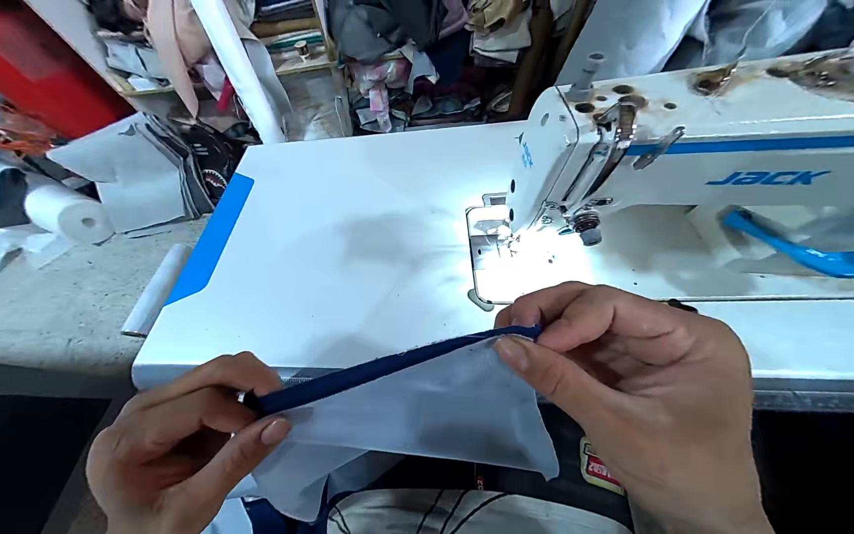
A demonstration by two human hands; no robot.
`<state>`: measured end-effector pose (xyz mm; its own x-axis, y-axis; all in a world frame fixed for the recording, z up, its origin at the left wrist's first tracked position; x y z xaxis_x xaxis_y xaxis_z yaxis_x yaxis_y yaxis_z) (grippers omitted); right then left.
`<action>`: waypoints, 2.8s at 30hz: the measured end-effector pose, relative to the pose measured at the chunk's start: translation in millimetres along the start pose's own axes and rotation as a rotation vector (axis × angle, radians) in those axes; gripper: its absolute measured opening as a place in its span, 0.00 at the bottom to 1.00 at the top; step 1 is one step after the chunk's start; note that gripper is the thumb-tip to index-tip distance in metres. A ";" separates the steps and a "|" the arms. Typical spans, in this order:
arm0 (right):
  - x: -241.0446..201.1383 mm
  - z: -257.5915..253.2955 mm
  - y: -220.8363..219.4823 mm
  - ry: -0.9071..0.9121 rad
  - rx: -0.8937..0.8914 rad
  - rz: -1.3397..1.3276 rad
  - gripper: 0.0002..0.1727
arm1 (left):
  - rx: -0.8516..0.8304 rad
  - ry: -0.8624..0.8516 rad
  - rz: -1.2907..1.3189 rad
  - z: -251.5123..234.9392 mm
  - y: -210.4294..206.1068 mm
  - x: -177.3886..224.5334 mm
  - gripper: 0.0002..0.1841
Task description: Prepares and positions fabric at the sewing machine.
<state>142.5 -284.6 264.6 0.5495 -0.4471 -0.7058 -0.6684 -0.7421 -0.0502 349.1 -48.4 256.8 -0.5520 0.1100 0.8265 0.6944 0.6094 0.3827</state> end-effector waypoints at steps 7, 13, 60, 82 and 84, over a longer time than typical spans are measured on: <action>25.4 18.1 27.7 -0.082 0.111 0.065 0.12 | -0.134 0.031 -0.027 -15.4 -25.3 -38.4 0.08; 81.3 31.7 14.9 -0.253 0.025 0.241 0.06 | -0.342 0.185 -0.176 -72.9 -31.9 -79.0 0.17; 142.2 29.8 56.2 0.040 -0.403 1.165 0.11 | -0.407 0.281 -0.438 -185.5 -143.9 -165.1 0.09; -26.1 31.7 212.2 0.067 0.206 1.282 0.14 | -0.434 0.317 -0.394 -188.3 -146.9 -166.9 0.07; -28.8 25.6 197.7 0.085 0.139 1.272 0.14 | -0.448 0.341 -0.380 -187.5 -148.2 -168.2 0.07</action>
<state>-18.3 -405.6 256.9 -0.4846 -0.8339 -0.2643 -0.7879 0.2849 0.5460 425.5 -304.4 138.4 -0.6699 -0.3465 0.6566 0.6458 0.1644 0.7456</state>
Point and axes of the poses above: each hand's wrist, its own z-axis away from the middle knuckle, its own y-axis out of the back of the hand, x = y × z, the point moved 10 cm from there along -z, towards the middle knuckle, and after that the axes turned 14 degrees about y, right-handed, at the moved point
